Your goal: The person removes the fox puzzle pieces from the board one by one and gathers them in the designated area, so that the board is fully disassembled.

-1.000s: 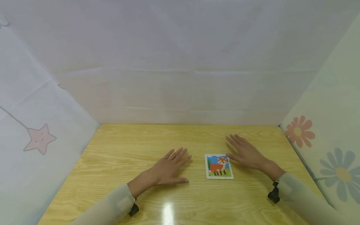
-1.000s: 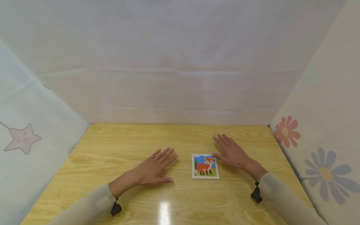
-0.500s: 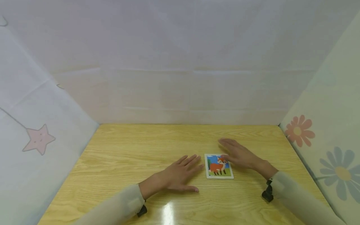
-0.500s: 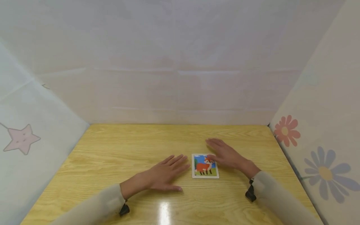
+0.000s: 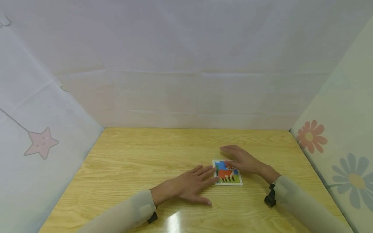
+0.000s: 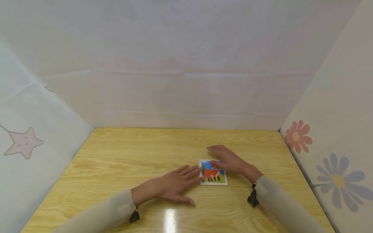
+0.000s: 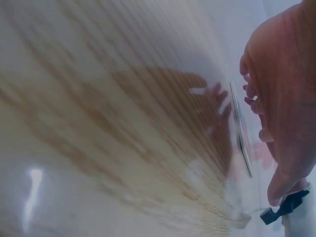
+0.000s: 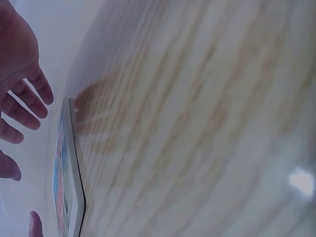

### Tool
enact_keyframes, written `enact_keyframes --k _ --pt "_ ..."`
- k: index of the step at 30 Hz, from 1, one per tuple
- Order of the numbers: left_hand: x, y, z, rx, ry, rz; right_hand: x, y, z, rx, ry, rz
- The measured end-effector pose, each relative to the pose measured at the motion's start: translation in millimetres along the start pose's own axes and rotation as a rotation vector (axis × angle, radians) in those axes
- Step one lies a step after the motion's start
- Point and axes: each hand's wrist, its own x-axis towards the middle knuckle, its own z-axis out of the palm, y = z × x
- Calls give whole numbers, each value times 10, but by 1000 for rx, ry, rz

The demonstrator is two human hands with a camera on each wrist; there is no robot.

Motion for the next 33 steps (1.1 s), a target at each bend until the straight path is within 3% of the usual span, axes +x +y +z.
enact_keyframes --k 17,33 --pt "123 76 6 47 -30 65 163 80 69 119 12 -113" --pt "171 129 -16 63 -59 76 281 44 84 196 -56 -179"
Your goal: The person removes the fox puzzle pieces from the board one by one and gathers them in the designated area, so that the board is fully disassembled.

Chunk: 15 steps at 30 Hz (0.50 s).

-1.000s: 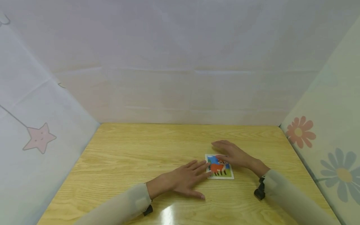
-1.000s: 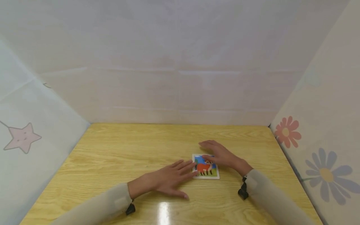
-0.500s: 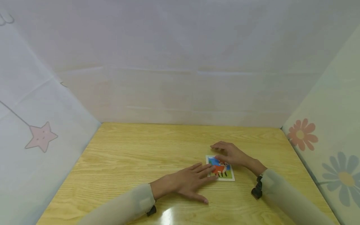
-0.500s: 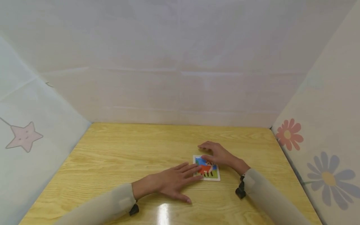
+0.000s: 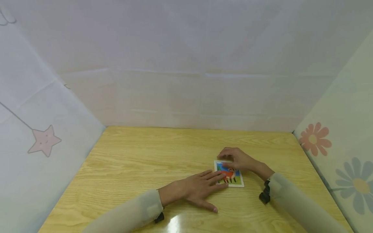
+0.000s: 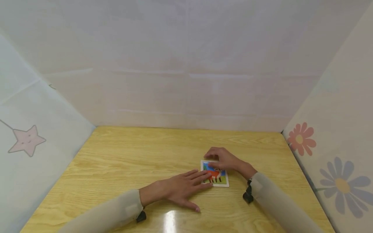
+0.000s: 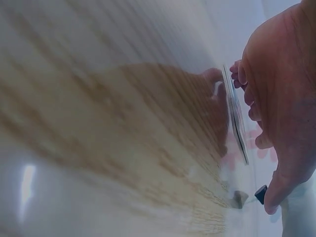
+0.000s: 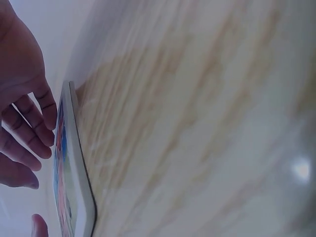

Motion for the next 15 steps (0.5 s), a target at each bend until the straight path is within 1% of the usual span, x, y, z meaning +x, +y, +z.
enact_keyframes --k 7,12,15 --pt "12 25 21 -3 -9 6 36 -46 -25 -6 -28 23" --pt "23 35 28 5 -20 7 60 -56 -26 -14 -31 3" --pt "25 34 40 2 -20 6 72 -46 -11 0 -37 -3"
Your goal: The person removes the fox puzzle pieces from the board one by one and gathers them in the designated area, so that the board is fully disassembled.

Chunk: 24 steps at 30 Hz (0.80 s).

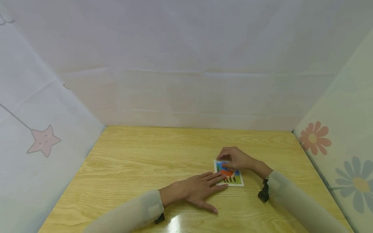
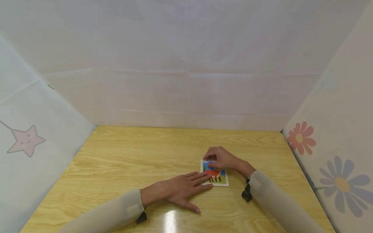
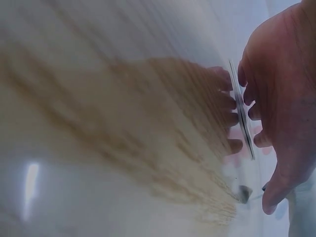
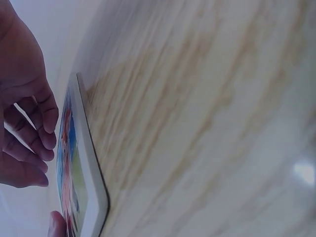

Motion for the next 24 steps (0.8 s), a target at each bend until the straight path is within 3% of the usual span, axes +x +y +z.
enact_keyframes --k 24 --pt "52 -19 11 -5 -10 -4 7 28 4 -24 -54 18"
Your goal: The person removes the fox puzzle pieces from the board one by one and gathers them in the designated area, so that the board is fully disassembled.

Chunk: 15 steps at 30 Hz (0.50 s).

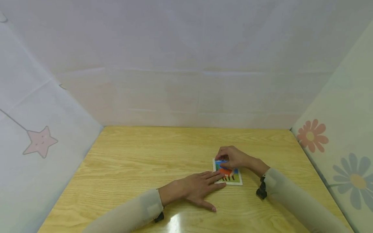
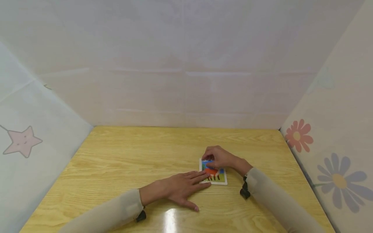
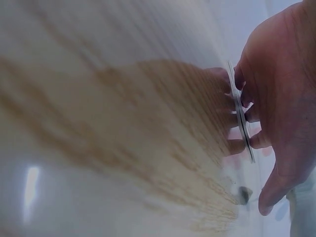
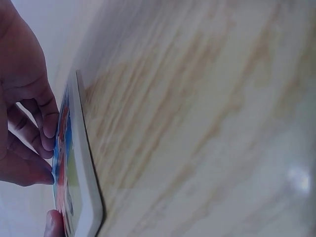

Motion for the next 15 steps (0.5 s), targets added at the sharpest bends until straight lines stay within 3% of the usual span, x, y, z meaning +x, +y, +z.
enact_keyframes --k 15 --pt "-12 3 -8 -14 -7 -3 39 0 -49 -38 -49 -9"
